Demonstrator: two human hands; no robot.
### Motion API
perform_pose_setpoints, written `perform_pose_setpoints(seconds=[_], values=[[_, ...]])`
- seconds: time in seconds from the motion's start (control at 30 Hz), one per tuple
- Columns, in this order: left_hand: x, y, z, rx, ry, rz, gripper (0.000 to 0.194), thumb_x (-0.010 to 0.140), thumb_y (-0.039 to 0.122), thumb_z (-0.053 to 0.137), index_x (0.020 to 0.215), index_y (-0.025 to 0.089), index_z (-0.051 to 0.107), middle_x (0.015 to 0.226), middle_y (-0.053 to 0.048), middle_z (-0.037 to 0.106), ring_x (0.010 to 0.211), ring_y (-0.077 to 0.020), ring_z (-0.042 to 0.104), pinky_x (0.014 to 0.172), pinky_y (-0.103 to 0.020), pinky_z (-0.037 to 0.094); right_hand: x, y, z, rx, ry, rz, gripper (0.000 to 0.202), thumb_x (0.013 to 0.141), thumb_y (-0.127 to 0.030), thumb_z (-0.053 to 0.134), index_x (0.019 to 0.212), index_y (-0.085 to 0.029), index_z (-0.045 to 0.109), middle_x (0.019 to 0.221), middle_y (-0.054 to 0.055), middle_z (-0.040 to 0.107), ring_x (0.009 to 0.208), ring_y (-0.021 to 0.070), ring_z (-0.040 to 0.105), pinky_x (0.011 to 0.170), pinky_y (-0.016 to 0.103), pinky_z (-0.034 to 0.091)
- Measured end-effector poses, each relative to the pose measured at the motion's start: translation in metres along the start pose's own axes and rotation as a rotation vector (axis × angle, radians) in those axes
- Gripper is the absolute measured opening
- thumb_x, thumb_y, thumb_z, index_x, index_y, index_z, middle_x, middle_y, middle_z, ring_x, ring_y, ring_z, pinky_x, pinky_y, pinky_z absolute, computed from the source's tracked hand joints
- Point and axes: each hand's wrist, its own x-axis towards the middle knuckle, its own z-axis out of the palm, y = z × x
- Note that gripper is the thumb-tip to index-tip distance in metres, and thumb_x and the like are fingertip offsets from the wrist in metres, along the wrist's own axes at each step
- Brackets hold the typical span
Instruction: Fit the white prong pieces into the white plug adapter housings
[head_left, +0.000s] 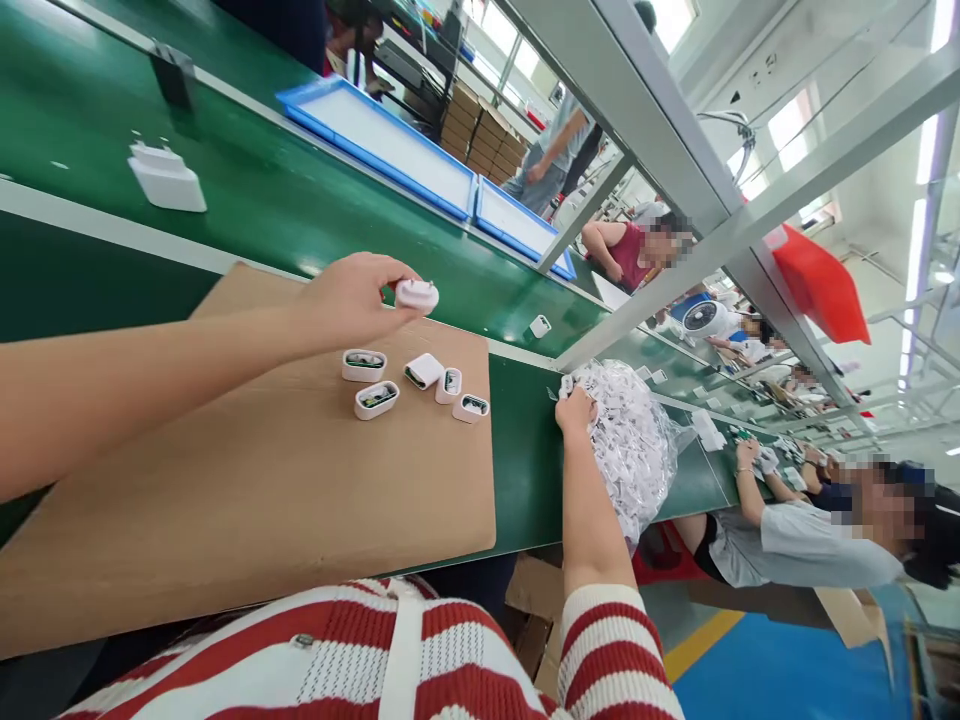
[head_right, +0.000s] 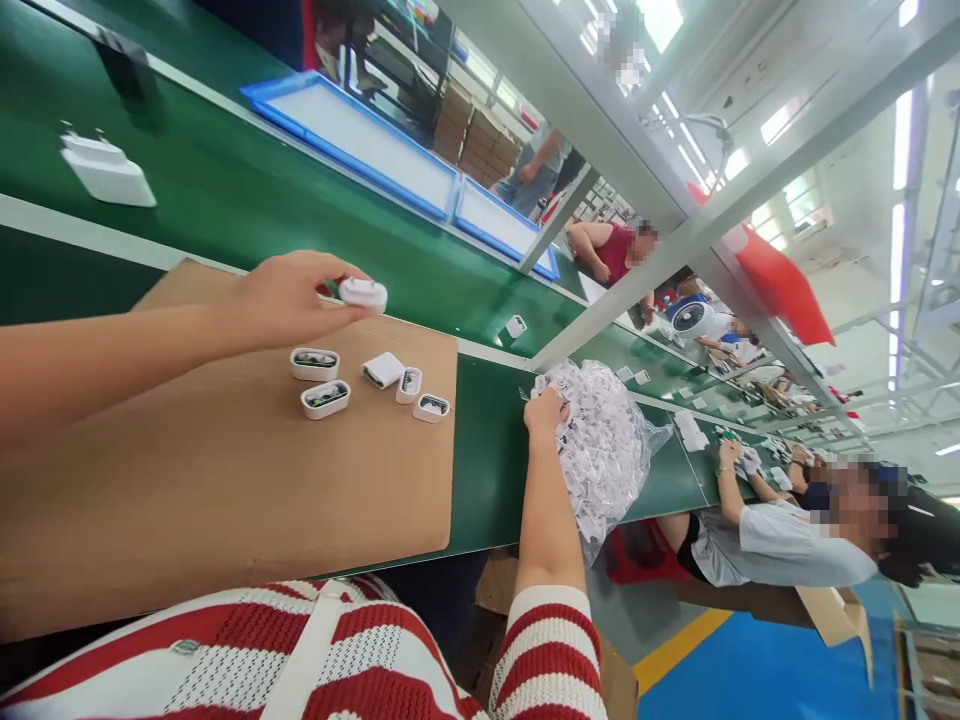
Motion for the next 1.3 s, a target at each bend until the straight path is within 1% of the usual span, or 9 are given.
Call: perform_pose_setpoints(seconds=[0.2,0.3,0.4,0.53,0.73,0.93,1.07,1.17,1.3], values=[[0.055,-0.08,0.011,0.055,-0.058,-0.237,0.065,0.084,0.062,0.054,0.116,0.008,0.071,0.096,0.005,0.072,0.101,-0.0123,0.063,0.078,-0.023,0.038,-0.019,0.001,0.001,0.027,-0.004,-0.079,0.036,0.09,-0.029,0.059,0.119,-0.012,0.071,0.13,0.021,0.067,0.123,0.0331,0.059,0.113,0.047,0.037],[0.059,-0.095,0.016,0.044,-0.059,-0.319,0.069,0.086,0.061,0.052,0.122,0.005,0.069,0.11,0.0,0.072,0.113,-0.0191,0.062,0.09,-0.028,0.044,-0.041,0.002,-0.005,0.075,0.02,-0.121,0.048,0.088,-0.041,0.063,0.126,-0.012,0.07,0.129,0.018,0.066,0.112,0.0275,0.064,0.102,0.038,0.048],[0.048,-0.088,0.014,0.044,-0.028,-0.307,0.078,0.092,0.056,0.053,0.146,-0.001,0.054,0.146,-0.012,0.059,0.137,-0.0307,0.049,0.113,-0.041,0.04,-0.069,0.001,-0.009,0.317,-0.02,-0.128,0.055,0.086,-0.053,0.065,0.122,-0.012,0.073,0.124,0.016,0.068,0.093,0.0219,0.069,0.086,0.035,0.055],[0.013,-0.077,0.007,0.056,0.093,-0.103,0.076,0.096,0.052,0.057,0.156,0.006,0.046,0.165,-0.015,0.039,0.154,-0.0353,0.026,0.129,-0.055,0.023,-0.11,-0.006,-0.015,0.793,-0.306,-0.072,0.048,0.067,-0.051,0.084,0.099,-0.016,0.081,0.099,0.009,0.076,0.072,0.018,0.067,0.066,0.033,0.055],[-0.051,-0.086,0.021,-0.055,-0.268,0.167,0.097,0.09,0.092,0.042,0.153,0.02,0.055,0.155,-0.011,0.056,0.146,-0.0343,0.042,0.123,-0.056,0.036,-0.147,-0.036,-0.026,0.991,-0.599,-0.08,0.036,0.061,-0.032,0.09,0.096,-0.023,0.085,0.094,0.004,0.08,0.074,0.0163,0.065,0.054,0.024,0.042],[-0.082,-0.071,0.023,-0.138,-0.138,-0.072,0.075,0.094,0.082,0.047,0.125,0.018,0.07,0.119,-0.009,0.073,0.104,-0.0261,0.063,0.09,-0.034,0.054,-0.161,-0.065,-0.024,0.983,-0.66,-0.131,0.034,0.069,-0.045,0.087,0.094,-0.023,0.079,0.093,0.005,0.079,0.074,0.0163,0.065,0.058,0.027,0.049],[-0.113,-0.044,0.005,-0.15,0.056,0.178,0.041,0.099,0.056,0.055,0.117,0.023,0.072,0.115,-0.007,0.075,0.11,-0.0272,0.064,0.104,-0.038,0.049,-0.171,-0.078,-0.02,0.969,-0.686,-0.167,0.037,0.072,-0.046,0.086,0.099,-0.023,0.077,0.092,0.005,0.079,0.073,0.017,0.067,0.057,0.027,0.049],[-0.136,-0.019,0.016,-0.282,-0.096,0.376,0.027,0.102,0.038,0.055,0.117,0.025,0.074,0.115,-0.006,0.076,0.107,-0.0256,0.067,0.102,-0.038,0.051,-0.181,-0.088,-0.02,0.913,-0.573,-0.302,0.029,0.077,-0.039,0.084,0.1,-0.023,0.078,0.097,0.005,0.078,0.084,0.0195,0.071,0.07,0.031,0.057],[-0.146,-0.005,0.055,-0.377,-0.275,0.29,0.03,0.097,0.032,0.053,0.113,0.019,0.074,0.115,-0.013,0.074,0.109,-0.0299,0.068,0.101,-0.042,0.054,-0.195,-0.093,-0.025,0.586,-0.397,-0.675,0.019,0.093,-0.028,0.07,0.109,-0.024,0.079,0.103,0.006,0.075,0.094,0.0204,0.07,0.087,0.036,0.059]])
